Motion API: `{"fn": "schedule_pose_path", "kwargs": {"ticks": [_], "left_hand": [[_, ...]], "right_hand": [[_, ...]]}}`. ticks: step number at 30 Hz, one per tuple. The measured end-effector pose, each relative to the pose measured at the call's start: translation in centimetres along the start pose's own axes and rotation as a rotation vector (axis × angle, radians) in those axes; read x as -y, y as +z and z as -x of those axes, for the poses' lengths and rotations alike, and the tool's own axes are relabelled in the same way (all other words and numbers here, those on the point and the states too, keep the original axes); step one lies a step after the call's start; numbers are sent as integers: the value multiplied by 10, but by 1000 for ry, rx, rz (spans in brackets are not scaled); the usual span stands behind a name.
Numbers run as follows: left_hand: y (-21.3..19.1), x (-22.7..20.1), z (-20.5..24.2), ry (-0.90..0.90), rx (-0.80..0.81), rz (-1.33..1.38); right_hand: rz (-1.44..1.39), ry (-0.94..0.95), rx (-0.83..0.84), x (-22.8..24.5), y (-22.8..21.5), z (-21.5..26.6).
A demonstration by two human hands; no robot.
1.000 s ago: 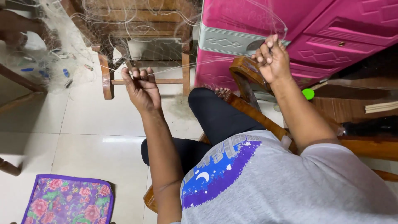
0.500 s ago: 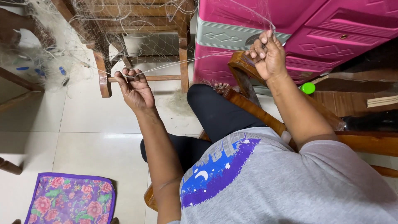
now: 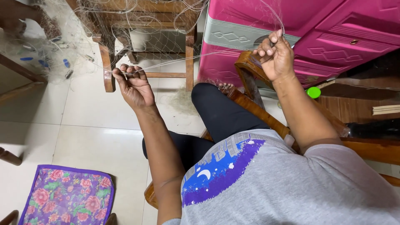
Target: A person is untangling and repairing a fishing net using their hands and a pair of scissors.
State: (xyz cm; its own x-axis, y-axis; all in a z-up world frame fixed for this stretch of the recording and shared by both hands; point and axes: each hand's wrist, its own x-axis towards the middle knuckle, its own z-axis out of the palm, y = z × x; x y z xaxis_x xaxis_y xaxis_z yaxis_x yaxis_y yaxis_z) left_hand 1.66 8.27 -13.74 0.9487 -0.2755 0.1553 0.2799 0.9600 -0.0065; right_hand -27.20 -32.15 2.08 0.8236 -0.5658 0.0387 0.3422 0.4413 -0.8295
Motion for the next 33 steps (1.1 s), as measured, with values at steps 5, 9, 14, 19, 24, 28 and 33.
{"fn": "schedule_pose_path", "kwargs": {"ticks": [5,9,14,19,24,28,33], "left_hand": [[4,-5,1,-2,28,6],[11,-1,4,37,32,-8],[61,64,26,141,-20,-249],[81,148,64,76,-114,-501],[52,205,102,-125,46,-462],[72,206,110,-119,94,-472],[75,199,103,-63,69,-568]], "right_hand": [[-7,8,-15,-1,3,-2],[-10,-3,-6,-6,-1,-6],[-67,45,-2,-37,-14,-17],[-6,159,93,-81,27,3],[10,326,347,-139,67,40],[-123,247,371,-98,115,55],[-112,150,344,-105,68,40]]}}
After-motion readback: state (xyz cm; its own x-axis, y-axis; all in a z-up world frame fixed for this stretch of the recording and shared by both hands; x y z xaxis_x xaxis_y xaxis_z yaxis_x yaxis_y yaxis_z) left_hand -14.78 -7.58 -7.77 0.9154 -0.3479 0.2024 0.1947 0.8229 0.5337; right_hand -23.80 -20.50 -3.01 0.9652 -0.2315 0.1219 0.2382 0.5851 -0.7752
